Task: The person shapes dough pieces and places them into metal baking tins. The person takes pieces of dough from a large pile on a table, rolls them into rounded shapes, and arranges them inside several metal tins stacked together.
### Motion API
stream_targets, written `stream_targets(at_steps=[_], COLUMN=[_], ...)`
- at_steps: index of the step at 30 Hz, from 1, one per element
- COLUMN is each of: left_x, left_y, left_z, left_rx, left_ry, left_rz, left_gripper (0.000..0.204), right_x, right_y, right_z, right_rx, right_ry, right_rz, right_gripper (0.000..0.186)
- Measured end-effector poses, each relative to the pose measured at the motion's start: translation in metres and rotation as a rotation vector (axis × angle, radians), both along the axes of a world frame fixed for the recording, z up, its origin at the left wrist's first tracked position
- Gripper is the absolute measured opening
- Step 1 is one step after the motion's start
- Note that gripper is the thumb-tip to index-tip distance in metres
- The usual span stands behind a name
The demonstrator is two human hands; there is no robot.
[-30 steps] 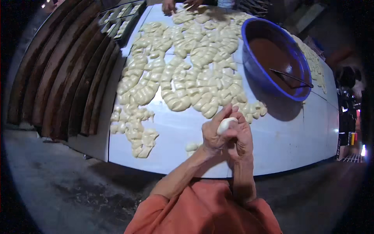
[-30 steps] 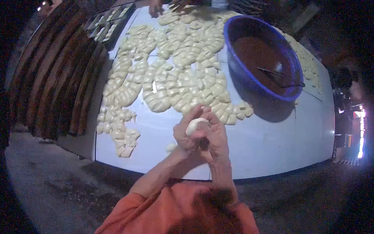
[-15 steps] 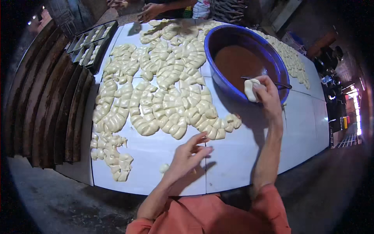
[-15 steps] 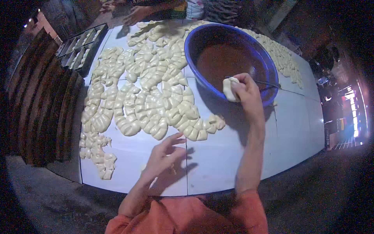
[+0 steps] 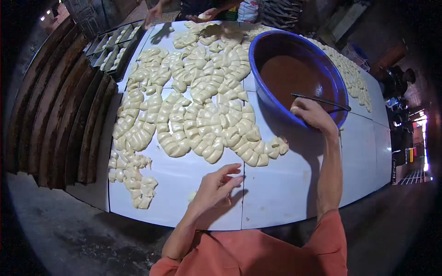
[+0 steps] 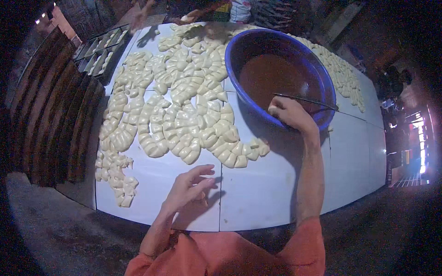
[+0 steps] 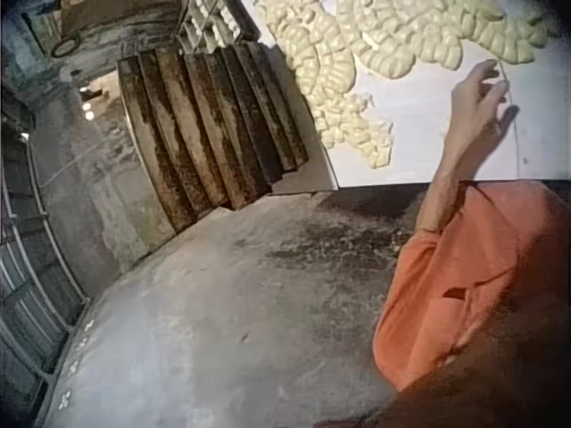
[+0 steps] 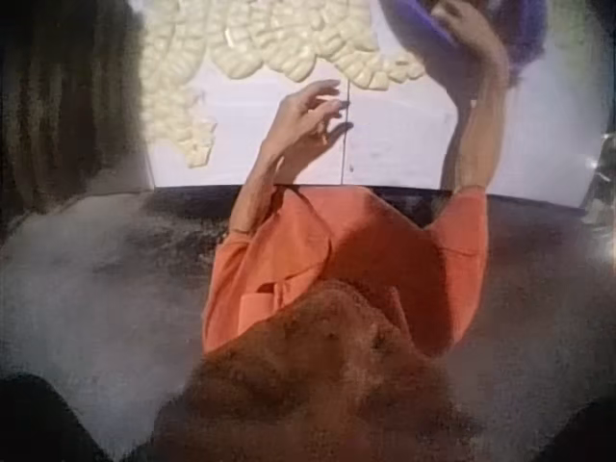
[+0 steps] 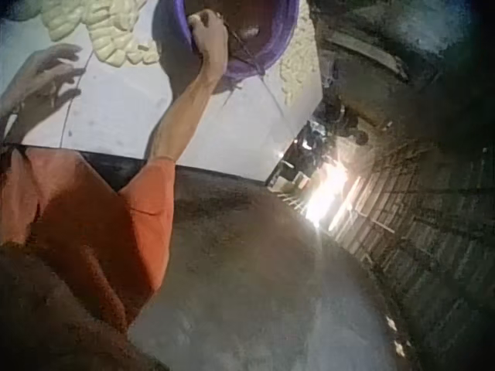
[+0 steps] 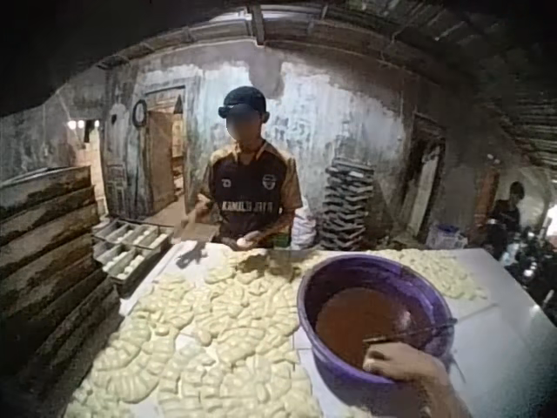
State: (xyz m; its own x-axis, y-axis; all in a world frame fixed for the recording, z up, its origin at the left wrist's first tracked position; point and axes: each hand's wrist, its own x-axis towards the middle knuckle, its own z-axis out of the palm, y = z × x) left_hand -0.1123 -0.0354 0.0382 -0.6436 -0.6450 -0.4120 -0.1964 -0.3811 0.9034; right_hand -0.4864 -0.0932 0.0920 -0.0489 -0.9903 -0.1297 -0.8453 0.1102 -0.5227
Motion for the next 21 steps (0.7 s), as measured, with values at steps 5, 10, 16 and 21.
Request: stream_targets(at_steps=[5,10,16,21], left_x=[-0.03,-0.076,-0.055,-0.016], left_y=[-0.005,-0.017,-0.011,-0.023], left_z=[-0.007,-0.026,-0.011,-0.041], left_rx=[-0.075,0.226,0.555,0.391], left_ry=[0.154,0.464,0.635,0.527], left_rz=[-0.001,0.103,0.368,0.717], left_gripper=[0.047,0.046,0.033,0.024], right_x=[0.031,0.1,0.176,0.212], right_y=[0.024,0.047,0.069,0.078], right_z=[0.018,-0.011,-0.047,-0.068], right_rx=[-0.145,-0.235,-0.158,-0.162], right_ry=[-0.741,-1.365,-1.65,-1.366], right_rz=[-0.368,-0.425,-0.372,-0.37], right_gripper=[0.017,0.017,0.018,0.057])
